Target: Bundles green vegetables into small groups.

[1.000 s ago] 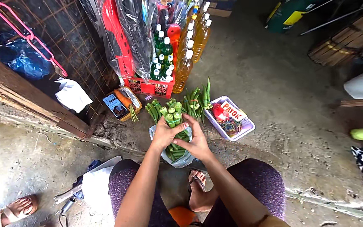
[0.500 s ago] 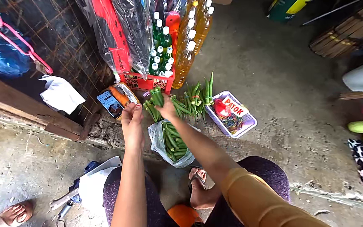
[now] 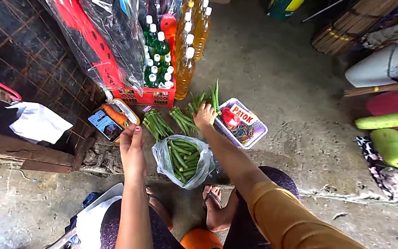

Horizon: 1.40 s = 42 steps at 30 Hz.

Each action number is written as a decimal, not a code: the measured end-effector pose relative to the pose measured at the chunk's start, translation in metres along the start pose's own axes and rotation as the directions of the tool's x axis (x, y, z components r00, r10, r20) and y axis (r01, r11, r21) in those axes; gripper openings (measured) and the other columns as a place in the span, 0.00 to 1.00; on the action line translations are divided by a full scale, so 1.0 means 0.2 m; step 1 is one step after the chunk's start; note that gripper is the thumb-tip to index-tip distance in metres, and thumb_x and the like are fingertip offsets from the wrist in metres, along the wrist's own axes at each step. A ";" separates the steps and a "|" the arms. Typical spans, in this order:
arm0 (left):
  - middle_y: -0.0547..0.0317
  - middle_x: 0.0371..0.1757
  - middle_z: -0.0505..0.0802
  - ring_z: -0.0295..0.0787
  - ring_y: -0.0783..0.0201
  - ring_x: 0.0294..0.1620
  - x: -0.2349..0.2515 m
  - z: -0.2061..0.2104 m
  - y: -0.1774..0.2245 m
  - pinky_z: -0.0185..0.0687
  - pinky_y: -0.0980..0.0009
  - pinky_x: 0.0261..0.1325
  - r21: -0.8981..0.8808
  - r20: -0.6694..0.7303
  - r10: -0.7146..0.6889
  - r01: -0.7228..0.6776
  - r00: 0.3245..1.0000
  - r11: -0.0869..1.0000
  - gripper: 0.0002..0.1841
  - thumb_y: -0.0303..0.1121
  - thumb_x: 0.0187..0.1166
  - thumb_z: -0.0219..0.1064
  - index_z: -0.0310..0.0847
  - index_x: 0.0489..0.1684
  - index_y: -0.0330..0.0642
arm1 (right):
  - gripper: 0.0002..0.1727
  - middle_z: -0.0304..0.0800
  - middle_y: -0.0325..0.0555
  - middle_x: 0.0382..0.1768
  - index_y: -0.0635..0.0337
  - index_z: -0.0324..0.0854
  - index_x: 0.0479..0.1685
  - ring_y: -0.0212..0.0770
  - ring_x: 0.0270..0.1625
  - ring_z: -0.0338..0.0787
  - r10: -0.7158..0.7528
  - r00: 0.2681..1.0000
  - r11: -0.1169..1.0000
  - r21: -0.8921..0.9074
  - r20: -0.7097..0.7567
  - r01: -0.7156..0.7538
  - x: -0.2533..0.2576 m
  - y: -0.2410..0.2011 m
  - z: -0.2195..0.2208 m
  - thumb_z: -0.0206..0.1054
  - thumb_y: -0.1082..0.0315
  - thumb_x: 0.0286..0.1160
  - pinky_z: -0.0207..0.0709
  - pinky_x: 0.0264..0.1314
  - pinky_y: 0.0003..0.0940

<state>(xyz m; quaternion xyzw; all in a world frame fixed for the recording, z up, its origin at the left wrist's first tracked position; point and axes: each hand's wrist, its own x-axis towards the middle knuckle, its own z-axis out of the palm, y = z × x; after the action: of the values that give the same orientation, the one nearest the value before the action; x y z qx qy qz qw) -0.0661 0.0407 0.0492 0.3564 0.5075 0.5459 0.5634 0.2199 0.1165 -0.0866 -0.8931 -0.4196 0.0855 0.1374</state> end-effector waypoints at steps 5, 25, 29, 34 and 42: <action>0.46 0.61 0.85 0.86 0.63 0.58 -0.01 0.03 -0.04 0.83 0.66 0.61 0.134 0.112 0.052 -0.067 0.992 0.989 0.19 0.30 0.87 0.58 0.70 0.72 0.30 | 0.27 0.80 0.71 0.69 0.66 0.77 0.72 0.72 0.73 0.79 -0.150 0.982 0.896 0.406 -0.113 0.183 -0.05 0.11 -0.26 0.70 0.61 0.77 0.73 0.70 0.72; 0.54 0.38 0.95 0.95 0.57 0.42 0.00 0.02 -0.10 0.91 0.57 0.57 -0.445 0.706 0.274 0.108 0.653 0.889 0.18 0.25 0.59 0.78 0.84 0.49 0.40 | 0.16 0.92 0.43 0.39 0.62 0.81 0.59 0.33 0.32 0.87 -0.570 0.820 0.343 0.918 0.037 0.198 -0.79 -0.23 -0.76 0.58 0.59 0.89 0.83 0.37 0.30; 0.59 0.39 0.95 0.93 0.66 0.41 -0.01 -0.05 -0.09 0.90 0.67 0.52 -0.507 0.691 0.367 0.055 0.623 0.860 0.19 0.29 0.57 0.84 0.87 0.47 0.45 | 0.31 0.85 0.43 0.57 0.71 0.73 0.68 0.28 0.56 0.86 -0.680 0.724 0.180 0.933 -0.112 0.313 -1.05 -0.24 -0.56 0.70 0.53 0.76 0.83 0.59 0.25; 0.67 0.51 0.94 0.91 0.73 0.51 -0.04 -0.11 -0.07 0.89 0.71 0.59 -0.330 0.639 0.356 -0.175 0.682 0.927 0.24 0.27 0.52 0.84 0.87 0.51 0.45 | 0.22 0.91 0.41 0.56 0.68 0.80 0.61 0.30 0.54 0.91 -0.663 0.738 -0.051 0.991 -0.126 0.123 -1.08 -0.26 -0.47 0.76 0.74 0.67 0.87 0.61 0.27; 0.64 0.68 0.89 0.87 0.71 0.65 -0.03 -0.10 -0.09 0.85 0.69 0.67 -0.208 0.645 0.287 -0.198 0.708 0.958 0.34 0.42 0.57 0.85 0.83 0.67 0.42 | 0.20 0.94 0.37 0.54 0.68 0.85 0.59 0.29 0.57 0.92 -0.703 0.687 -0.129 0.983 -0.185 0.133 -1.04 -0.27 -0.35 0.77 0.78 0.65 0.86 0.67 0.30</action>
<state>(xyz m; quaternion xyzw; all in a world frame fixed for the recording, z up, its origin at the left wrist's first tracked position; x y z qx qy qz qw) -0.0792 0.0283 0.0288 0.5566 0.1853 0.4808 0.6517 0.0679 -0.0233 0.0049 -0.3074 -0.5325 0.4792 0.6264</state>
